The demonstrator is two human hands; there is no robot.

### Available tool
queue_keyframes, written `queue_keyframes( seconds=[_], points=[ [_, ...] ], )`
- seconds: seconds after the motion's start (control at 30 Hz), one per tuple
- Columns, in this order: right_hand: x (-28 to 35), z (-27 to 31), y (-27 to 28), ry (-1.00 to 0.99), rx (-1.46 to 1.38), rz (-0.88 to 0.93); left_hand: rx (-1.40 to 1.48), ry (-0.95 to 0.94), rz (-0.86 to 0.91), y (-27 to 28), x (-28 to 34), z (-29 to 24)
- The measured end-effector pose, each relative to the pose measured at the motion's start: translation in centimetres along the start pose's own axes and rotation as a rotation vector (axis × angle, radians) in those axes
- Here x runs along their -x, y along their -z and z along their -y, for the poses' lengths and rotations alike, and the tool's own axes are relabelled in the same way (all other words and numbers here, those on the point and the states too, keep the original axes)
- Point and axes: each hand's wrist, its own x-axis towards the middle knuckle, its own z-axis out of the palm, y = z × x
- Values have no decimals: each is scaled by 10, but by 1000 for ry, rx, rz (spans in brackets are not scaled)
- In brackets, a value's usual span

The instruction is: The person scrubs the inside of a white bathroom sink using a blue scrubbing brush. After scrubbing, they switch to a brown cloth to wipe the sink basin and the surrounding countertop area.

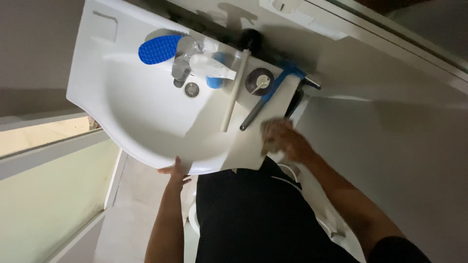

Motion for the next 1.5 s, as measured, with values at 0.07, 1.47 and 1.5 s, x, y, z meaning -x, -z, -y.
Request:
queue_keyframes(
  seconds=[0.07, 1.47, 1.5],
  points=[
    [-34, 23, 58, -60, 40, -130, -47, -29, -2, 2, 2, -2],
    [-27, 28, 0, -224, 120, -217, -164, -64, 139, 7, 8, 1],
    [-18, 34, -17, -227, 120, -221, -169, -66, 140, 8, 9, 0]
  ],
)
